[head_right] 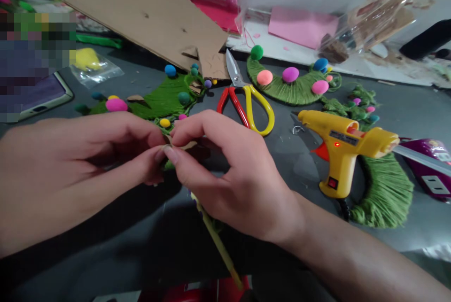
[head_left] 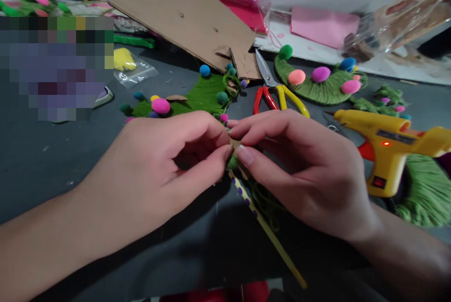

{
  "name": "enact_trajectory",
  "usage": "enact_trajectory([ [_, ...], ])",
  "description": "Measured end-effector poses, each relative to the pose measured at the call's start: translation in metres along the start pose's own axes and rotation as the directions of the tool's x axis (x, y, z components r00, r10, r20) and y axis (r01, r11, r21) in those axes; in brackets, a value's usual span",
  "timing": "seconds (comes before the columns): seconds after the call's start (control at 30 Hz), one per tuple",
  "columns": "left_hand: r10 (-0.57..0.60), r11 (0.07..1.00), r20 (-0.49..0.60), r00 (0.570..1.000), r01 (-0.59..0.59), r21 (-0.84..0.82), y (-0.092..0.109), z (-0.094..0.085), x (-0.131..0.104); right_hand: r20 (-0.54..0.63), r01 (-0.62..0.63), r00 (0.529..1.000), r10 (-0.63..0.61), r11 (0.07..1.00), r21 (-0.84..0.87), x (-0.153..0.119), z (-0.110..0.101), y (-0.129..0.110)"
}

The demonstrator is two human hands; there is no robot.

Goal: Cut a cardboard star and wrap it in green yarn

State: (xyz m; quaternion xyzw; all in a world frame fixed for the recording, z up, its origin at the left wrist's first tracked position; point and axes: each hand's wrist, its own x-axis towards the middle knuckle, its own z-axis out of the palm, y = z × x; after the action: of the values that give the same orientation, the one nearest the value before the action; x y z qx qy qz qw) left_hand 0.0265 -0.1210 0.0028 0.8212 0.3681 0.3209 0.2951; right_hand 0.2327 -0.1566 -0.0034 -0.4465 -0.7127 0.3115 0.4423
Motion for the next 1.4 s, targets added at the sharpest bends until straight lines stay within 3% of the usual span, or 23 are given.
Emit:
enact_trajectory([
  [0.27,0.025,0.999,-0.012,1.0,-0.025,0.034,-0.003,0.001,0.001,0.053,-0.022,0.998,0.019,0.998,0.058,-0.001,-0.001,0.001],
  [0.87,-0.026,0.996,-0.023,0.999,0.028,0.09,0.002,-0.002,0.002,0.163,0.127,0.979,-0.122,0.992,-0.02,-0.001,-0.011,0.005],
  [1.03,-0.026,0.993,-0.037,0.999,0.03,0.113,0.002,-0.003,0.001,0.112,0.202,0.975,-0.192,0.976,-0.082,-0.001,-0.009,0.005],
  [1.4,-0.074,0.995,-0.053,0.996,0.078,0.065,0.003,0.0,0.002,0.1,0.201,0.977,-0.188,0.969,-0.141,0.0,-0.007,0.005],
])
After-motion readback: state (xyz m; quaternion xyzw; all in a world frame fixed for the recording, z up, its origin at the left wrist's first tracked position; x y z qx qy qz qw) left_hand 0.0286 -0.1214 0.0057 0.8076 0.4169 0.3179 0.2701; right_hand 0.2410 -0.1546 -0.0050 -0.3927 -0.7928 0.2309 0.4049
